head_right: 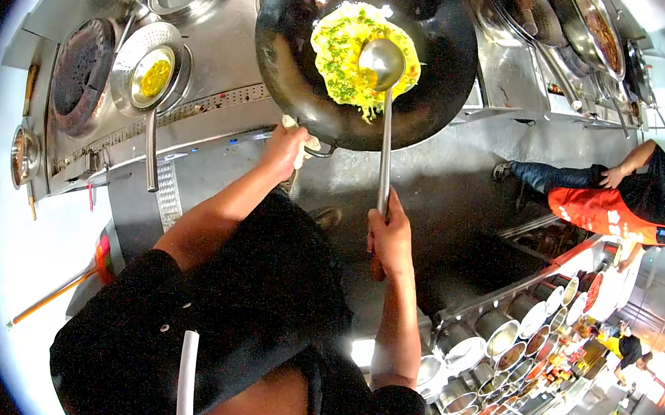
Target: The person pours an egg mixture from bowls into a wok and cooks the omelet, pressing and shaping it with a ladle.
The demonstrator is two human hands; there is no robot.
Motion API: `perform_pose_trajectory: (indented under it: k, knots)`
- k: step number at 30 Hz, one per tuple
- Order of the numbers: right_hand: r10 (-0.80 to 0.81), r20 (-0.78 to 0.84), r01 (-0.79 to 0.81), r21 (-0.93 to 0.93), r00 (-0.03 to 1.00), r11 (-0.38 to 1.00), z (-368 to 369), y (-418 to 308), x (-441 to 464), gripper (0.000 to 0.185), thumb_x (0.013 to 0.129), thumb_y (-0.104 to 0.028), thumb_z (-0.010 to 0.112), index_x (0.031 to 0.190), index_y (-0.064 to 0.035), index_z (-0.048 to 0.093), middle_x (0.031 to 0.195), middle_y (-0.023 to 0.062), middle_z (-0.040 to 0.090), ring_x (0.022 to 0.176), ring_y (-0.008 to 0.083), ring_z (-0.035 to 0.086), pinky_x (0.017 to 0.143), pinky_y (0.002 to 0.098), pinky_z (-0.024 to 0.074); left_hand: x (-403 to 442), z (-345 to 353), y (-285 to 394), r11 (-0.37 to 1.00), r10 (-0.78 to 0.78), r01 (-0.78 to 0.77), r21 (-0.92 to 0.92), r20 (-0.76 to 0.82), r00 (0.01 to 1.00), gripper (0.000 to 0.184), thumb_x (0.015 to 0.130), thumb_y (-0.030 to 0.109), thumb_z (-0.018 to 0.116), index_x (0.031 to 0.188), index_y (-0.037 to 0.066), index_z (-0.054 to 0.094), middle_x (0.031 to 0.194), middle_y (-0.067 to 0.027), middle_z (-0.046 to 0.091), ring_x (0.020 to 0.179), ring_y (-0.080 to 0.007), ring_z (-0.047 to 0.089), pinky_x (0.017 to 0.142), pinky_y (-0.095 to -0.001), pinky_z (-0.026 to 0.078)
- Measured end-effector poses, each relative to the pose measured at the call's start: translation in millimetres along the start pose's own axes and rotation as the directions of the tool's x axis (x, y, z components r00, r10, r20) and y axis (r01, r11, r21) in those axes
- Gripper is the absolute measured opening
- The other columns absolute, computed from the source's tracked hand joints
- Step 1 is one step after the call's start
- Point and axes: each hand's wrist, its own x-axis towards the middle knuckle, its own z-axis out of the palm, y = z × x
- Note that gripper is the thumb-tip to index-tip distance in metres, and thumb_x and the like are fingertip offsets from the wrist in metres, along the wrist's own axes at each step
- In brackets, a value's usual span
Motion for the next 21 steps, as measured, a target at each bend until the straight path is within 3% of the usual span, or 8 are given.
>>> perform_pose_trajectory:
  k: [1, 4, 9, 11, 14, 18, 20, 21]
  knots:
    - [0.005, 0.034, -0.006, 0.049, 0.999, 0.999, -1.0, -1.0, -0.9, 0.061, 0.093, -0.008, 0.054, 0.149, -0.0045, 0.032, 0.064, 0.0006, 0.050, 0.048, 0.0079, 0.048, 0.042, 0.0256, 0.0403, 0.9, -0.2, 0.2, 1.000, -0.019, 0.019, 0.011, 0.004, 1.000, 0.023, 0.079, 0.001, 0.055, 0.102, 0.003, 0.053, 0.087, -0.0053, 0.058, 0.075, -0.0178, 0.059, 0.066, -0.0355, 0.049]
    - [-0.206, -0.116, 0.163, -0.304, 0.972, 0.939, 12.4, 34.8, 15.4, 0.061, 0.093, -0.008, 0.054, 0.150, -0.0047, 0.031, 0.063, -0.0001, 0.049, 0.048, 0.0076, 0.047, 0.042, 0.0251, 0.0410, 19.7, -12.2, -22.4, 1.000, 0.010, -0.010, 0.001, 0.030, 1.000, 0.022, 0.078, 0.001, 0.056, 0.100, 0.002, 0.054, 0.085, -0.0056, 0.058, 0.074, -0.0189, 0.060, 0.064, -0.0355, 0.050]
    - [-0.034, -0.012, 0.033, -0.059, 0.999, 0.998, 17.0, 24.1, 5.3, 0.062, 0.093, -0.007, 0.054, 0.151, -0.0064, 0.029, 0.064, -0.0012, 0.048, 0.047, 0.0071, 0.045, 0.042, 0.0242, 0.0398, 8.9, -2.6, 2.2, 0.997, -0.076, 0.076, 0.022, -0.022, 0.997, 0.020, 0.074, 0.003, 0.058, 0.093, 0.001, 0.055, 0.080, -0.0054, 0.056, 0.072, -0.0163, 0.056, 0.059, -0.0345, 0.045]
    - [-0.237, -0.058, 0.204, -0.340, 0.970, 0.918, 21.1, 44.8, 12.7, 0.062, 0.093, -0.007, 0.054, 0.150, -0.0091, 0.031, 0.067, 0.0012, 0.053, 0.051, 0.0092, 0.049, 0.046, 0.0261, 0.0417, 8.1, -2.7, -4.0, 0.998, -0.006, 0.010, 0.061, -0.071, 0.997, 0.016, 0.072, 0.007, 0.062, 0.086, 0.001, 0.057, 0.074, -0.0040, 0.055, 0.067, -0.0165, 0.055, 0.057, -0.0347, 0.045]
    - [-0.145, -0.087, 0.058, -0.629, 0.986, 0.775, 20.6, 31.8, -6.0, 0.061, 0.093, -0.009, 0.054, 0.150, -0.0105, 0.032, 0.073, 0.0042, 0.059, 0.057, 0.0111, 0.051, 0.052, 0.0294, 0.0447, 9.9, -4.9, -10.6, 0.979, -0.196, 0.192, 0.067, 0.066, 0.978, 0.009, 0.078, 0.015, 0.059, 0.080, 0.007, 0.057, 0.068, -0.0043, 0.057, 0.057, -0.0150, 0.054, 0.052, -0.0346, 0.045]
    - [-0.121, -0.046, 0.099, -0.333, 0.992, 0.938, 25.3, 24.6, -16.2, 0.061, 0.091, -0.010, 0.057, 0.148, -0.0107, 0.035, 0.076, 0.0078, 0.059, 0.061, 0.0112, 0.053, 0.056, 0.0295, 0.0469, 9.1, -5.2, -17.0, 0.972, -0.223, 0.220, 0.078, 0.026, 0.974, 0.012, 0.078, 0.013, 0.060, 0.086, 0.004, 0.057, 0.070, -0.0042, 0.057, 0.060, -0.0157, 0.055, 0.055, -0.0348, 0.046]
    - [-0.177, -0.123, 0.127, -0.335, 0.977, 0.934, 30.5, 27.4, -10.8, 0.062, 0.091, -0.008, 0.057, 0.149, -0.0106, 0.035, 0.077, 0.0059, 0.059, 0.060, 0.0117, 0.053, 0.055, 0.0290, 0.0468, 7.3, 1.1, -20.6, 0.998, -0.029, 0.030, 0.064, -0.021, 0.999, 0.016, 0.077, 0.011, 0.061, 0.091, 0.003, 0.058, 0.078, -0.0037, 0.057, 0.068, -0.0173, 0.056, 0.059, -0.0358, 0.044]
    - [-0.246, -0.111, 0.187, -0.381, 0.963, 0.905, 24.9, 31.6, -6.1, 0.062, 0.091, -0.007, 0.056, 0.149, -0.0101, 0.034, 0.075, 0.0047, 0.058, 0.058, 0.0109, 0.052, 0.054, 0.0277, 0.0460, 11.0, 6.8, -15.4, 0.992, -0.093, 0.093, 0.088, -0.005, 0.996, 0.015, 0.077, 0.010, 0.060, 0.090, 0.003, 0.058, 0.078, -0.0031, 0.056, 0.068, -0.0163, 0.055, 0.059, -0.0352, 0.044]
